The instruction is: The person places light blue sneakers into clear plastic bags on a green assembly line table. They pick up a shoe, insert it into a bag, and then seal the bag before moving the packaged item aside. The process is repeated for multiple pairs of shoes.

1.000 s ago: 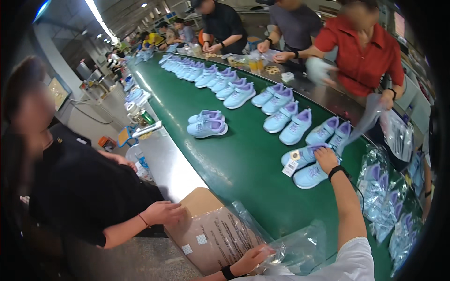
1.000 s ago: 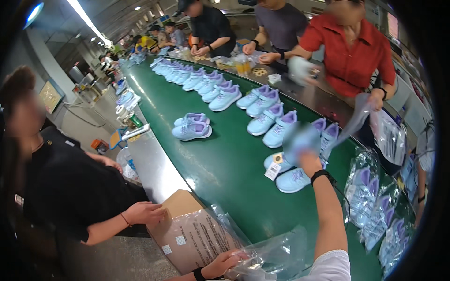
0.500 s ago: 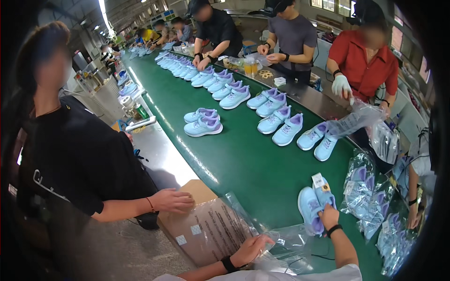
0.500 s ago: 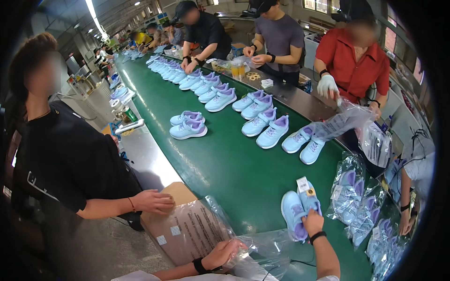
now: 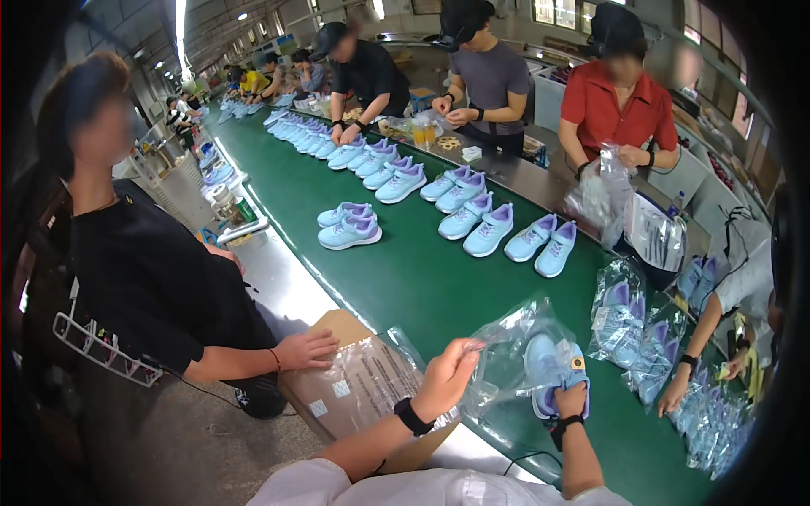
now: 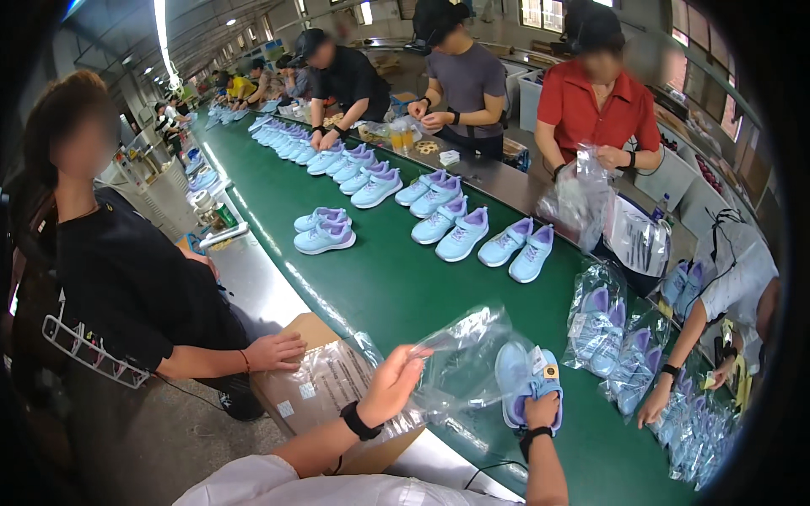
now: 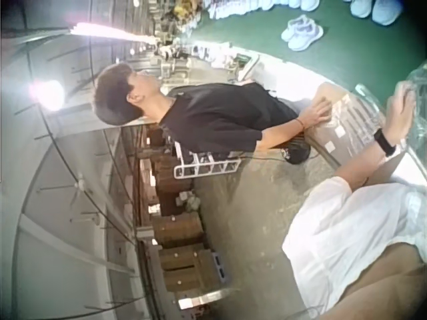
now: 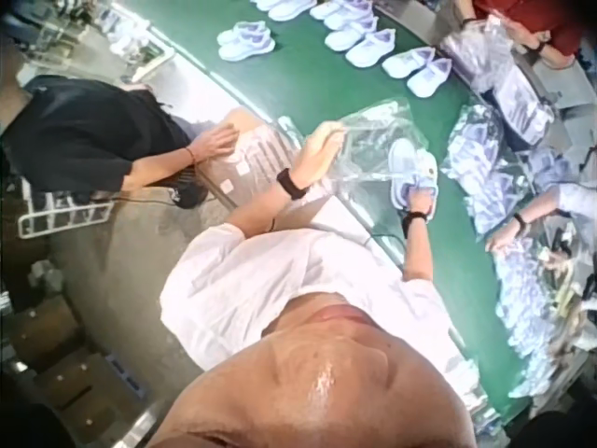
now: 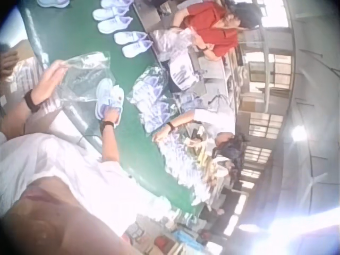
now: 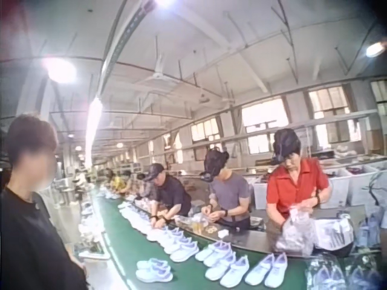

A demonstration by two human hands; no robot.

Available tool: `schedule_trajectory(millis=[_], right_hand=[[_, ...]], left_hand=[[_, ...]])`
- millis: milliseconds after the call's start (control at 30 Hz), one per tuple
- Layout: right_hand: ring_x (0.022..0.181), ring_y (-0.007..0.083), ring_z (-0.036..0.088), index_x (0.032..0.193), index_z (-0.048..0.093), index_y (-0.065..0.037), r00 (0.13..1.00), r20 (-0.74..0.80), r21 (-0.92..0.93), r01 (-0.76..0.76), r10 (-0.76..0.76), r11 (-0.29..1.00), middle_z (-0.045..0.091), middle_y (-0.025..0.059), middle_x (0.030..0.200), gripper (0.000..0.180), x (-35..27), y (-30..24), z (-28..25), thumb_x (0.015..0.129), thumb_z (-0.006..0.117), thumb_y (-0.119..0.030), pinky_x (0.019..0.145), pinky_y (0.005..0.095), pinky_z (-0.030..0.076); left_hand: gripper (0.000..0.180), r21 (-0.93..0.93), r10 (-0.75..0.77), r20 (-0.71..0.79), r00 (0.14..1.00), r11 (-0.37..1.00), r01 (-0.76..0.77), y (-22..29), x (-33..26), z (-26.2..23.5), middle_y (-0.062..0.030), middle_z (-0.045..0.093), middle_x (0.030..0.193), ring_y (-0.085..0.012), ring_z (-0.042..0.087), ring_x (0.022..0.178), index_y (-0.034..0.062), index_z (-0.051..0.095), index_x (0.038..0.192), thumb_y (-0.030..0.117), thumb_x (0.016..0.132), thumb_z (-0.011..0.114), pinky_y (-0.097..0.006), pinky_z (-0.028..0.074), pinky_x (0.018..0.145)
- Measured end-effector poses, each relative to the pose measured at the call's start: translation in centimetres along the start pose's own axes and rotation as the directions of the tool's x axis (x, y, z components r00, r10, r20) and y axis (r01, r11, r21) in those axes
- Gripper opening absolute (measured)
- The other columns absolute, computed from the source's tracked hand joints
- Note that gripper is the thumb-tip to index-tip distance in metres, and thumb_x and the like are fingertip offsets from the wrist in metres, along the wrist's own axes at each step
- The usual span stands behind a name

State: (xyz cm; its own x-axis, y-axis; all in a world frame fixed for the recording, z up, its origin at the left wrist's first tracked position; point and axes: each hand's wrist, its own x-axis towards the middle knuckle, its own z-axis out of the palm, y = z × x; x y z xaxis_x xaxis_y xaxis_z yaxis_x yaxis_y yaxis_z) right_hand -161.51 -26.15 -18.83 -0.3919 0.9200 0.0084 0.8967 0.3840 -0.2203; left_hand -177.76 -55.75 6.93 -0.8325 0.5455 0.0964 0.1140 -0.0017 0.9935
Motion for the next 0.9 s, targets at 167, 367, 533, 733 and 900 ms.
schedule_trajectory(millis=[167, 367, 533, 733, 900], right_hand=[[0.101, 0.0378, 0.051, 0.103, 0.041, 0.001, 0.985, -0.004, 0.179, -0.169, 0.172, 0.969, 0.049, 0.0214, 0.107, 0.046, -1.3, -2.5, -2.0, 0.069, 0.069, -0.012, 0.081, 0.0426, 0.046], [0.095, 0.0385, 0.05, 0.094, 0.044, 0.002, 0.97, -0.127, 0.116, 0.223, -0.208, 0.968, 0.045, 0.0213, 0.101, 0.031, -1.3, -1.6, -0.6, 0.066, 0.059, 0.004, 0.079, 0.0399, 0.045], [0.097, 0.044, 0.048, 0.1, 0.043, 0.003, 0.975, -0.112, 0.373, 0.222, -0.194, 0.901, 0.046, 0.0237, 0.107, 0.042, 1.1, -1.3, 1.8, 0.064, 0.064, -0.003, 0.086, 0.0441, 0.041], [0.1, 0.039, 0.052, 0.103, 0.043, 0.002, 0.998, 0.043, 0.275, -0.047, 0.037, 0.96, 0.049, 0.0239, 0.112, 0.048, 1.0, -2.3, -0.3, 0.065, 0.069, -0.01, 0.081, 0.0441, 0.046], [0.088, 0.0413, 0.057, 0.101, 0.045, 0.001, 0.99, 0.018, 0.188, 0.134, -0.14, 0.973, 0.056, 0.0246, 0.099, 0.039, 1.0, 0.2, 0.9, 0.067, 0.062, -0.008, 0.076, 0.0456, 0.047]], left_hand=[[0.032, 0.316, 0.149, 0.025, 0.989, 0.937, -0.149, 0.6, 1.1, 1.4, -0.0044, 0.057, 0.074, -0.0125, 0.055, 0.06, 0.0053, 0.048, 0.116, 0.011, 0.086, 0.056, -0.026, 0.044, 0.056], [0.033, 0.49, 0.175, 0.079, 0.981, 0.851, -0.191, -3.0, 0.4, 1.9, -0.0081, 0.058, 0.074, -0.021, 0.059, 0.066, 0.0115, 0.054, 0.112, 0.013, 0.08, 0.062, -0.031, 0.047, 0.06], [0.031, 0.471, 0.102, 0.067, 0.992, 0.874, -0.122, -3.2, -0.2, 2.6, -0.007, 0.057, 0.071, -0.02, 0.055, 0.061, 0.0109, 0.055, 0.11, 0.015, 0.08, 0.062, -0.031, 0.046, 0.058], [0.019, 0.528, -0.085, 0.032, 0.996, 0.847, 0.056, -3.2, -0.7, 2.3, -0.0101, 0.057, 0.066, -0.0227, 0.057, 0.059, 0.0081, 0.059, 0.096, 0.023, 0.085, 0.057, -0.035, 0.043, 0.053], [0.015, 0.479, 0.074, 0.03, 0.997, 0.874, -0.079, -3.9, -0.6, 2.4, -0.0112, 0.056, 0.064, -0.0222, 0.055, 0.055, 0.0059, 0.059, 0.087, 0.02, 0.086, 0.055, -0.035, 0.04, 0.05]])
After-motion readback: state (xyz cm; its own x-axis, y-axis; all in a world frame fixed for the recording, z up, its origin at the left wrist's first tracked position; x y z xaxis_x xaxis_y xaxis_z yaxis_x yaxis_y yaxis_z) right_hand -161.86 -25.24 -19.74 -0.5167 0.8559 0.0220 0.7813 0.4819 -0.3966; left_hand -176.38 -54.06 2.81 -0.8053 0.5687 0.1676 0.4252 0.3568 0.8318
